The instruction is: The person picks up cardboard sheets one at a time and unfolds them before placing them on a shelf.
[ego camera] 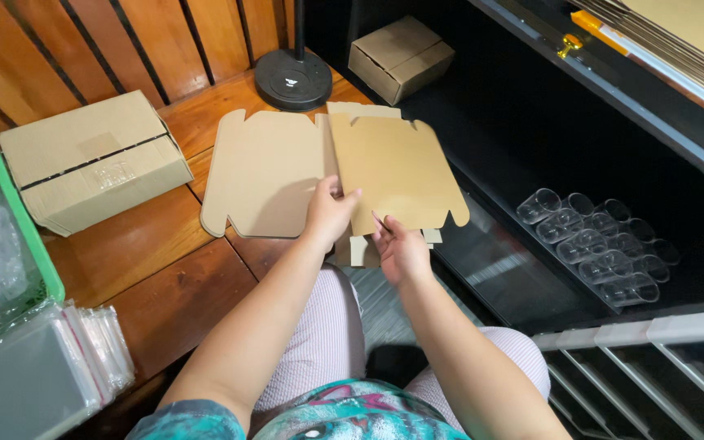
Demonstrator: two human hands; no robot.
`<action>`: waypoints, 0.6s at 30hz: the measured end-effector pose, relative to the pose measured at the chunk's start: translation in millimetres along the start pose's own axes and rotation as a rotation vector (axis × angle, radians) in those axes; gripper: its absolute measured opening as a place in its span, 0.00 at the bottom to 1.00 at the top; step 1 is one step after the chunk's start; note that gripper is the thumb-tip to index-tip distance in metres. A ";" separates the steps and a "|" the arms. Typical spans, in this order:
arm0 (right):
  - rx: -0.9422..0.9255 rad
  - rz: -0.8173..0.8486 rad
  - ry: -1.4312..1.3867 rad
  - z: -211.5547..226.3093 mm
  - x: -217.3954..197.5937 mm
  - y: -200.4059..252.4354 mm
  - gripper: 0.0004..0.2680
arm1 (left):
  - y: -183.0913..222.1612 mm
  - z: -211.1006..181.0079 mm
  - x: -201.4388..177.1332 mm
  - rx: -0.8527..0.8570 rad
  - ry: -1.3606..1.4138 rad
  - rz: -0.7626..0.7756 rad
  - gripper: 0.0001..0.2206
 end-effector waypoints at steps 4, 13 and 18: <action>-0.012 0.007 -0.018 16.7 -3.2 26.4 0.05 | -12.6 1.4 18.1 -0.084 0.296 -0.009 0.36; -0.251 -0.165 0.431 35.2 -43.3 17.0 0.08 | -39.4 33.3 48.8 -0.195 0.730 -0.111 0.28; -0.467 -0.342 0.456 54.4 -31.1 52.9 0.13 | -24.1 -4.5 42.2 -0.108 0.795 -0.256 0.27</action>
Point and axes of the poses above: each hand's wrist, its own y-axis away from the middle knuckle, its own x-axis out of the palm, z = x × y, the point moved 2 cm from there along -y, towards the middle knuckle, and after that the axes turned 11 degrees about x, right-handed, at the moved point
